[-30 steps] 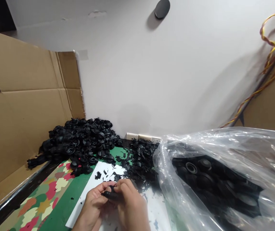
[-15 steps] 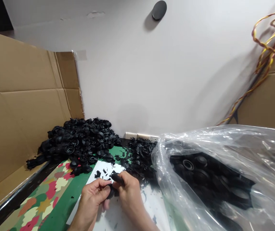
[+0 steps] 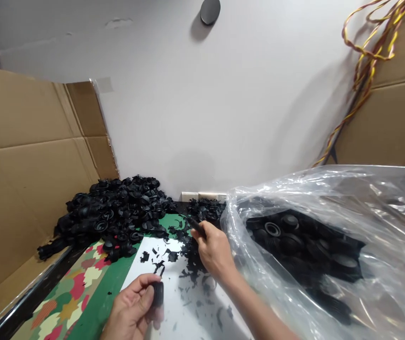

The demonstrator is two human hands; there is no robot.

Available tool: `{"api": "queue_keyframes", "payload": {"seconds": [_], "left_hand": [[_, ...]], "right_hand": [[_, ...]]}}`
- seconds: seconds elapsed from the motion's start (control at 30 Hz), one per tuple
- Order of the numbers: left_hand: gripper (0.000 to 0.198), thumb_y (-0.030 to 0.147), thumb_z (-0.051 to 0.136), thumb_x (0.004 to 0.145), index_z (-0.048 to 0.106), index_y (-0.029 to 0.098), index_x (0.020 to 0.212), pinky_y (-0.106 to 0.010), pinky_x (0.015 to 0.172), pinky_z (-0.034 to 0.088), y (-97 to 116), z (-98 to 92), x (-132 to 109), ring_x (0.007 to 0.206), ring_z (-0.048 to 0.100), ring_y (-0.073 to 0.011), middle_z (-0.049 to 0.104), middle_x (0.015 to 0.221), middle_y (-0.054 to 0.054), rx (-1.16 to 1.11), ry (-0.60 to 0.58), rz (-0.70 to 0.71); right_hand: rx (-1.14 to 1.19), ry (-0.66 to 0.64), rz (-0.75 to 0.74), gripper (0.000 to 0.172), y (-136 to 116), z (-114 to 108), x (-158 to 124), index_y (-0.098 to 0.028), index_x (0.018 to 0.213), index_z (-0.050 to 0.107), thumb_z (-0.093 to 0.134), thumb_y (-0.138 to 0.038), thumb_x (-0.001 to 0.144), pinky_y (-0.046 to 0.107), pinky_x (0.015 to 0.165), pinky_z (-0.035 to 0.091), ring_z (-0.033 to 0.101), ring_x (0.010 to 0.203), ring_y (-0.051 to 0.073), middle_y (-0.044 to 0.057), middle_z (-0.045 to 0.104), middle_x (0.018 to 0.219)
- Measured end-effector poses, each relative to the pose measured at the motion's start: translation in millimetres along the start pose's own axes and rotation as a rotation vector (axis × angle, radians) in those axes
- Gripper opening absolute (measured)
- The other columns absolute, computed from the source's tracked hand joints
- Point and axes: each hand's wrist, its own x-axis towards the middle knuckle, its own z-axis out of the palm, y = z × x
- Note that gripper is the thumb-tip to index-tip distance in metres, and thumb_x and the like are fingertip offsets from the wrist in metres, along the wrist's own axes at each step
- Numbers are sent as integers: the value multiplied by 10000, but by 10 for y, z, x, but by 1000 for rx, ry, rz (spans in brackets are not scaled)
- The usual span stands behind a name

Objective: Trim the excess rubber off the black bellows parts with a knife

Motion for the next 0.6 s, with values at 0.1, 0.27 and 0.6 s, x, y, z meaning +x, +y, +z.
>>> {"api": "queue_keyframes", "payload": {"seconds": [0.1,0.27,0.6], "left_hand": [[411,422,871,445,720,140,703,-187,373,404,67,11,114,387,560,-117,598,447,-2,-56,-23,19],[393,389,866,485,722,132,746,-187,400,430,36,18,179,433,595,-122,628,522,-12,-73,-11,15],[397,399,840,535,704,161,822,-221,436,472,21,-5,311,509,612,-149,676,645,-33,-65,-45,30]], "right_hand": [[-8,-44,-33,127,-48,-37,-110,-219,660,600,548,-304,739,306,582,419,579,621,213,26,638,668],[74,-134,-8,170,-205,-39,-306,-195,808,633,502,-296,766,338,695,459,609,787,233,70,661,851],[341,-420,147,81,-336,190,-551,-189,655,544,512,-232,716,279,619,381,520,673,188,1,558,642]]}}
